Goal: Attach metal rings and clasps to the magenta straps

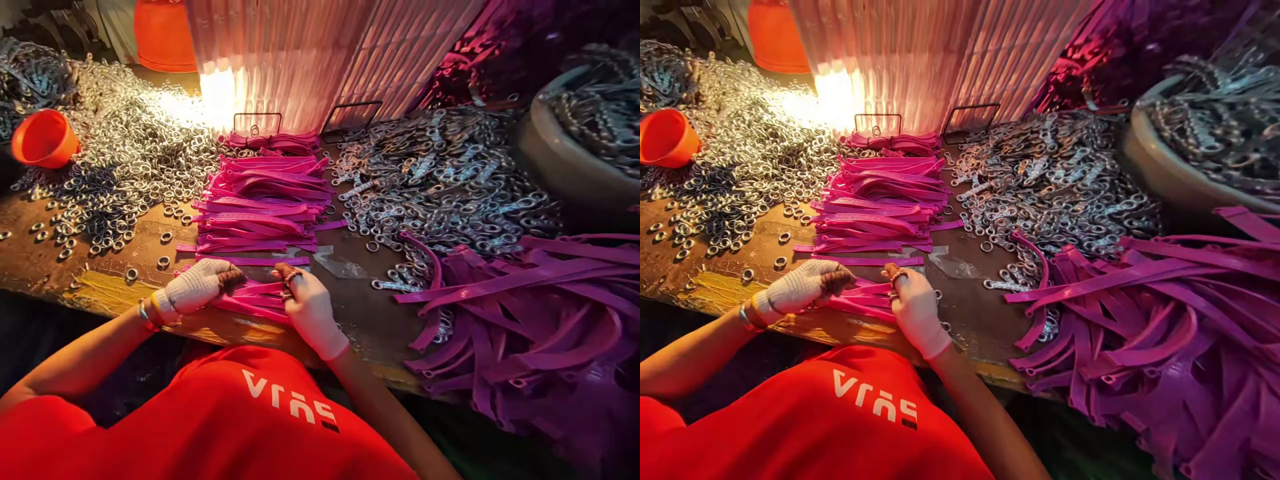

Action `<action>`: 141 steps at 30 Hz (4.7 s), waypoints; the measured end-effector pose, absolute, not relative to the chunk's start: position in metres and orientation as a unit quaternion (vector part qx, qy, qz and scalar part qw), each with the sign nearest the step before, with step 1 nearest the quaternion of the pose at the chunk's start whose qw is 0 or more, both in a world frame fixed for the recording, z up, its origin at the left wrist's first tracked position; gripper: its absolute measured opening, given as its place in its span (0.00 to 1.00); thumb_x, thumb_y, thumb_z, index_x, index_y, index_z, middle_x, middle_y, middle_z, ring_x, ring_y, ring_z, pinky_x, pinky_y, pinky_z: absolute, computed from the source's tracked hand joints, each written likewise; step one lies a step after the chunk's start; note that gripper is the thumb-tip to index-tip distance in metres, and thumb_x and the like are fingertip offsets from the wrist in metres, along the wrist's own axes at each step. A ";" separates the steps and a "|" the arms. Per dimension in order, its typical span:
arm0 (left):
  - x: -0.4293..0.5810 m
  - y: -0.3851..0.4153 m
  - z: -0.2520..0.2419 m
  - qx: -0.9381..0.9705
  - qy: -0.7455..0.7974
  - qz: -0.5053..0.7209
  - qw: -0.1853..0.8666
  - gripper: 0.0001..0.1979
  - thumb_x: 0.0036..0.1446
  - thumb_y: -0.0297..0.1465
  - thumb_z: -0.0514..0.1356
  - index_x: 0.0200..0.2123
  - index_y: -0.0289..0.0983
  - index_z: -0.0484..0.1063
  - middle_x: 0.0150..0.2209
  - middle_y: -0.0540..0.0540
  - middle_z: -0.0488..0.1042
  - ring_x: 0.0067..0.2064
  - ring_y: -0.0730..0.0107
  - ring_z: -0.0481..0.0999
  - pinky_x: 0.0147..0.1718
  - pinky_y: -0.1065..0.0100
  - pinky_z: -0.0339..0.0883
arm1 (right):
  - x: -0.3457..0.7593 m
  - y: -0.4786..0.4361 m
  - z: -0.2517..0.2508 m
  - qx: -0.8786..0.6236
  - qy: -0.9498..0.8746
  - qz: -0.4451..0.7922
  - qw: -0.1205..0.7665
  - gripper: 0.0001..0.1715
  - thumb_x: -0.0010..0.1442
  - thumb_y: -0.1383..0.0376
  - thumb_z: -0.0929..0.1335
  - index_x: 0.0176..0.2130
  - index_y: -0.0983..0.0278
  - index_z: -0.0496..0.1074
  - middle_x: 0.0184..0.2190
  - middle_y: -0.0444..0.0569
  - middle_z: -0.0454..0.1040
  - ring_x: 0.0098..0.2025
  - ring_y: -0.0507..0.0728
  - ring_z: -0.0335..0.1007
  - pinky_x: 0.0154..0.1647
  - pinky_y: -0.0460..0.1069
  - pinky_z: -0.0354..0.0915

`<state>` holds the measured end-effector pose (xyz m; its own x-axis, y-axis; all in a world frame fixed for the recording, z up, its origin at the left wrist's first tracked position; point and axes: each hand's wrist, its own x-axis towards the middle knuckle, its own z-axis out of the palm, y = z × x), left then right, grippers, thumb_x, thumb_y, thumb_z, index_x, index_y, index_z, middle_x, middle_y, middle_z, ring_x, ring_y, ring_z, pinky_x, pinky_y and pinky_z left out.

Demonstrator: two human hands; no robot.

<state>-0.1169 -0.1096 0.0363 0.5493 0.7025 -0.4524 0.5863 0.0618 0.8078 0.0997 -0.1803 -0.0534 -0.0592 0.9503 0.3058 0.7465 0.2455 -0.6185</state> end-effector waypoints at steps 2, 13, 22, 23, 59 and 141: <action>-0.108 -0.110 0.024 0.481 0.462 0.127 0.734 0.26 0.62 0.50 0.54 0.43 0.32 0.75 0.28 0.46 0.73 0.19 0.80 0.55 0.17 0.76 0.50 | 0.104 -0.187 -0.044 -0.581 -0.668 0.209 0.416 0.33 0.53 0.77 0.60 0.56 0.62 0.67 0.46 0.50 0.77 0.47 0.58 0.73 0.49 0.52 0.68; -0.045 -0.138 -0.011 0.373 0.398 0.318 0.776 0.18 0.60 0.39 0.61 0.47 0.33 0.76 0.37 0.44 0.76 0.26 0.80 0.67 0.23 0.78 0.58 | 0.086 -0.181 -0.023 -0.589 -0.541 0.388 0.459 0.17 0.57 0.66 0.66 0.48 0.61 0.72 0.41 0.49 0.77 0.44 0.59 0.73 0.49 0.54 0.69; -0.063 -0.127 0.011 0.487 0.468 0.234 0.699 0.18 0.61 0.44 0.60 0.34 0.33 0.75 0.17 0.54 0.63 0.16 0.81 0.57 0.14 0.76 0.49 | 0.106 -0.176 -0.014 -0.587 -0.396 0.471 0.526 0.14 0.54 0.64 0.68 0.42 0.61 0.73 0.36 0.47 0.76 0.38 0.57 0.74 0.38 0.51 0.71; -0.065 -0.126 0.012 0.497 0.464 0.226 0.697 0.17 0.60 0.43 0.60 0.34 0.33 0.75 0.18 0.54 0.65 0.17 0.81 0.57 0.14 0.76 0.50 | 0.108 -0.176 -0.013 -0.597 -0.401 0.468 0.514 0.14 0.54 0.63 0.67 0.42 0.61 0.73 0.36 0.47 0.76 0.38 0.57 0.73 0.36 0.50 0.70; -0.069 -0.148 0.007 0.713 0.390 0.121 0.570 0.15 0.63 0.42 0.57 0.33 0.35 0.70 0.29 0.49 0.72 0.30 0.73 0.67 0.29 0.73 0.58 | 0.117 -0.211 -0.010 -0.575 -0.644 0.399 0.307 0.10 0.63 0.63 0.60 0.35 0.62 0.69 0.35 0.51 0.73 0.37 0.58 0.67 0.40 0.50 0.63; -0.041 -0.086 -0.001 0.030 0.367 0.268 0.890 0.12 0.67 0.27 0.48 0.33 0.31 0.67 0.29 0.44 0.70 0.20 0.81 0.65 0.11 0.84 0.51 | 0.243 -0.175 -0.011 -0.852 -0.510 0.006 -0.121 0.14 0.63 0.69 0.64 0.44 0.72 0.76 0.40 0.63 0.76 0.43 0.66 0.73 0.38 0.53 0.63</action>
<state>-0.0414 -0.0862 -0.0011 0.5872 0.5000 -0.6365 -0.4558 0.8541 0.2504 0.2427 -0.1747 -0.0112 0.4793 0.8674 -0.1335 0.8703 -0.4502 0.1996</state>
